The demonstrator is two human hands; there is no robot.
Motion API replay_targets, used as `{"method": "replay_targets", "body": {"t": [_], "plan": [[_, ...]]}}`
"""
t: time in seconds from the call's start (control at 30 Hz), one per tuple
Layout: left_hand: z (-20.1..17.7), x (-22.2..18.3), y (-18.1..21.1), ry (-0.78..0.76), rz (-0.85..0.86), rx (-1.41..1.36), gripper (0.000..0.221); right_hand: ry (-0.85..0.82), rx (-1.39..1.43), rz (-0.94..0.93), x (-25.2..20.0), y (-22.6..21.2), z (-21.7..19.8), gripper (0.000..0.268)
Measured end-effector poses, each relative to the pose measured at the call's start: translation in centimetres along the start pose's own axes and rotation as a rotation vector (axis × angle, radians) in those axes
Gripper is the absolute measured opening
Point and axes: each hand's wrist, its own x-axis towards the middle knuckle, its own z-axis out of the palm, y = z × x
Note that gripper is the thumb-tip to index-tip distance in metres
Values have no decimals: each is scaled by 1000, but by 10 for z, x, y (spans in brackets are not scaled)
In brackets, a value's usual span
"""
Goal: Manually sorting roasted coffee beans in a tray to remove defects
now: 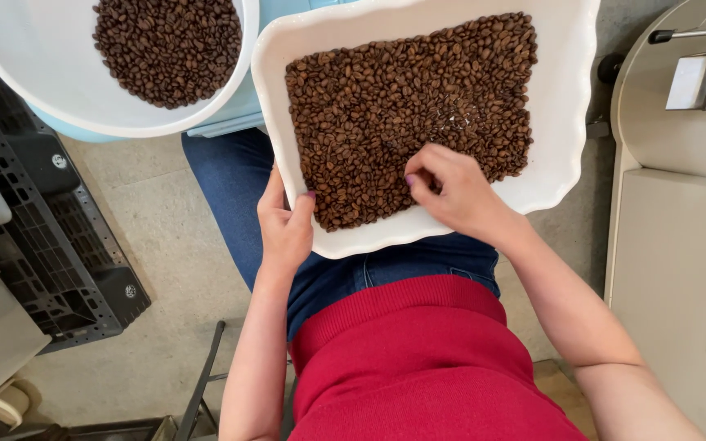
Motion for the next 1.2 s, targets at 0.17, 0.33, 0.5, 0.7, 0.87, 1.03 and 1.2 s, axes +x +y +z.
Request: {"method": "replay_targets", "body": {"t": [0.17, 0.33, 0.5, 0.7, 0.87, 1.03, 1.2], "plan": [[2, -1, 10, -9, 41, 0, 76, 24, 250, 214, 16, -13, -12, 26], [4, -1, 22, -1, 71, 23, 75, 123, 321, 122, 39, -15, -3, 29], [6, 1, 30, -7, 83, 11, 75, 218, 178, -13, 57, -31, 9, 16], [7, 1, 29, -11, 99, -2, 75, 248, 130, -156, 64, -25, 21, 18], [6, -1, 26, -12, 101, 0, 76, 244, 88, -205, 65, -20, 26, 18], [7, -2, 26, -8, 100, -24, 76, 240, -76, -287, 65, -22, 29, 13], [7, -2, 26, -10, 90, -28, 76, 225, -91, -280, 65, -22, 32, 9]]}}
